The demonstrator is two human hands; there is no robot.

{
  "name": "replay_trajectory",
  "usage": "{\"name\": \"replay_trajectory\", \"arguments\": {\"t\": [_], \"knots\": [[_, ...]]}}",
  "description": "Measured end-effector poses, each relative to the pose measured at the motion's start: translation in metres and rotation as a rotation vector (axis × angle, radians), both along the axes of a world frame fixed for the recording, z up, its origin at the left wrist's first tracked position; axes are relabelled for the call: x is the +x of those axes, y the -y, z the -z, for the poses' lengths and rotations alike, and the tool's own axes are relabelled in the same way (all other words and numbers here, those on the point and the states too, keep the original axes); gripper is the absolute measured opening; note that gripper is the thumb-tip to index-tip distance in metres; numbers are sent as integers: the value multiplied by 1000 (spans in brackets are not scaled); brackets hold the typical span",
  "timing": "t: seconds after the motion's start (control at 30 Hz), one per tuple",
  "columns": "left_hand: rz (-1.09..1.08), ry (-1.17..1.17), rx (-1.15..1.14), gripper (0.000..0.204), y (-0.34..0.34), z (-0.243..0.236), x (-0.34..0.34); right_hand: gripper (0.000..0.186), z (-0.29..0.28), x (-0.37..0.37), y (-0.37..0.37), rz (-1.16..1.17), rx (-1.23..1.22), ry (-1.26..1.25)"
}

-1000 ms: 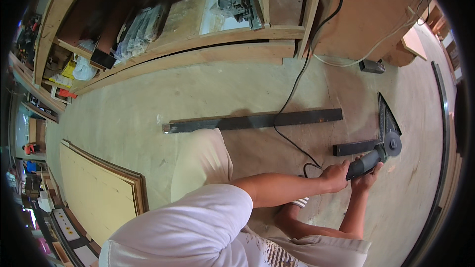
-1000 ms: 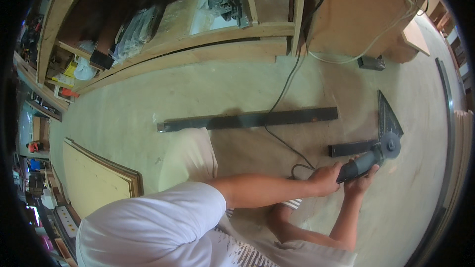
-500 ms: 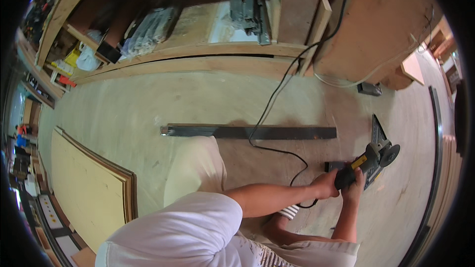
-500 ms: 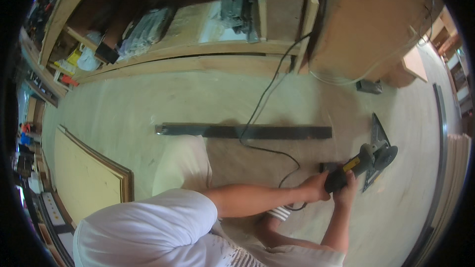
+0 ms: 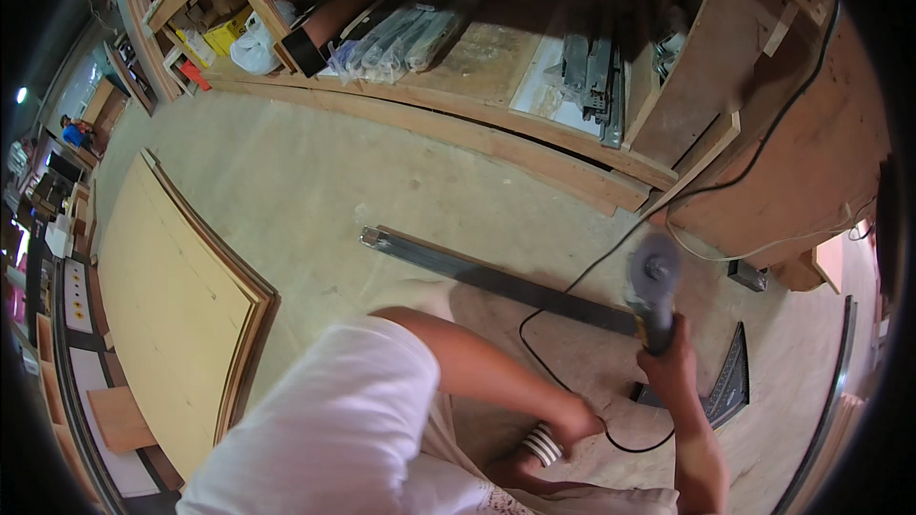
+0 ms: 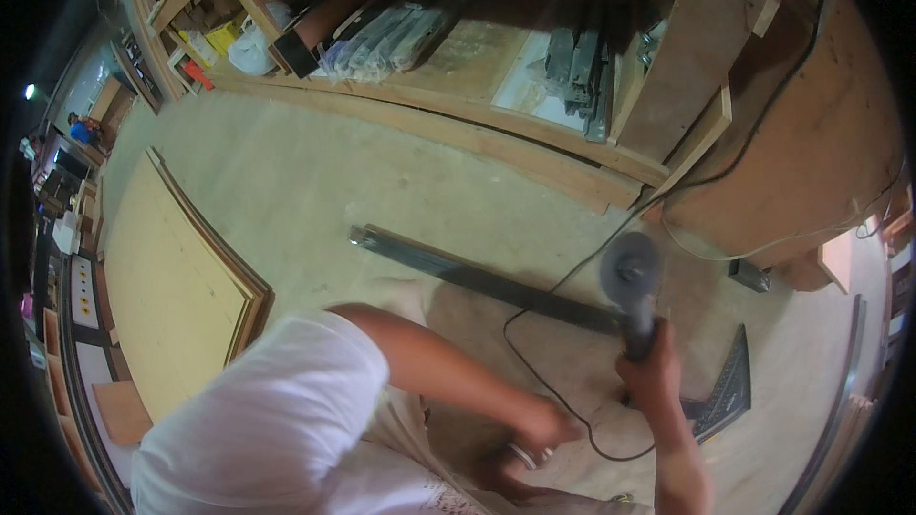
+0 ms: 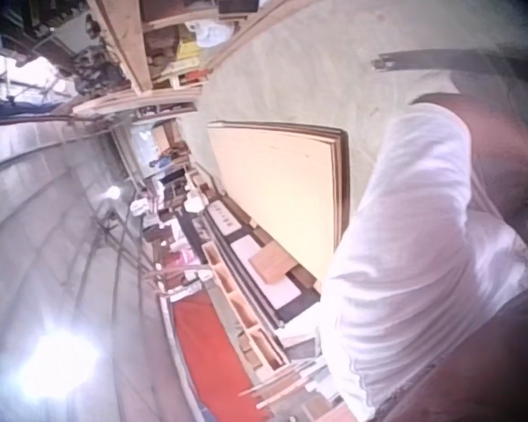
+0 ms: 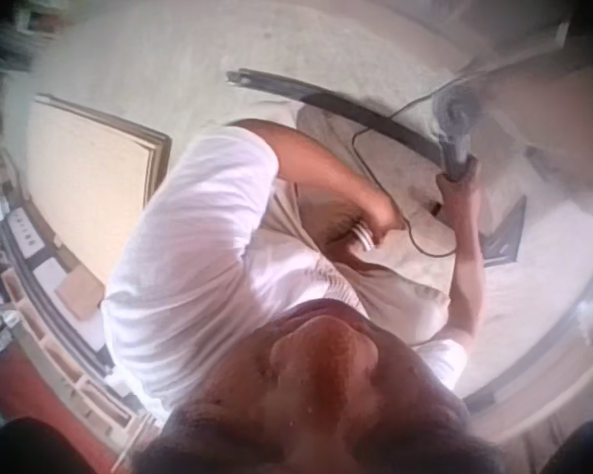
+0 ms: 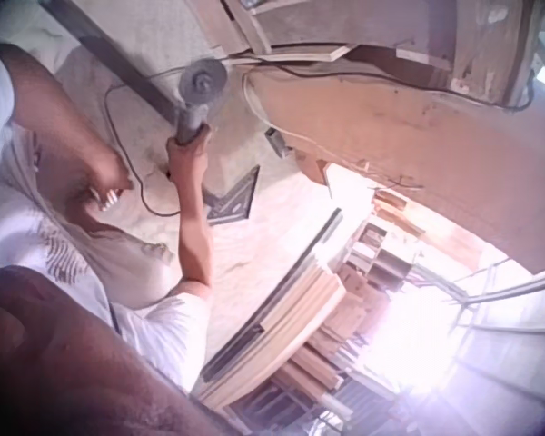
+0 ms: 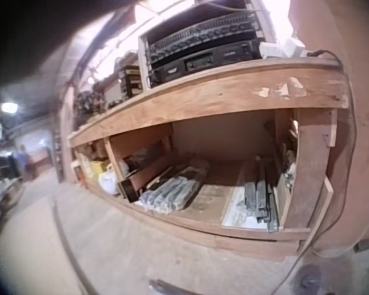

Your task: The person measures a long metal bar using a tape measure and a speed square, then marks it with a pencil. They plug in an angle grinder and cut the metal bar along the marked line, producing sparks.

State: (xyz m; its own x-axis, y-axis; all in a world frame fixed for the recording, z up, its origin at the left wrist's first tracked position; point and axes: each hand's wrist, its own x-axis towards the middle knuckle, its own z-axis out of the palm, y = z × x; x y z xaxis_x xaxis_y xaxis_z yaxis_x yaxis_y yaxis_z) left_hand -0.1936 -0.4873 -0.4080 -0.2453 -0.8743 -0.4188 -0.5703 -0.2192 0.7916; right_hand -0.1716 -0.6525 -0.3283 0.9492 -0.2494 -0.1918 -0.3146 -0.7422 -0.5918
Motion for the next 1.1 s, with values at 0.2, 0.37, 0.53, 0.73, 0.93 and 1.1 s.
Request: {"name": "replay_trajectory", "arguments": {"t": [0.2,0.37,0.53,0.73,0.93,1.1], "knots": [[-71,65,222,69,-129,-85,43,69,52,140,-63,-439,-107,-203],[-613,314,-2,70,-176,-134,46,62,121,252,-161,-601,-320,-204],[-924,538,156,74,-245,-143,-1,65,179,335,-212,-610,-397,-144],[-1198,362,272,77,-277,-161,-43,62,209,388,-268,-636,-365,-54],[-1283,352,357,81,-281,-154,-52,60,224,398,-271,-713,-359,10],[-1256,357,294,82,-273,-143,-39,69,237,405,-252,-710,-468,22]]}}
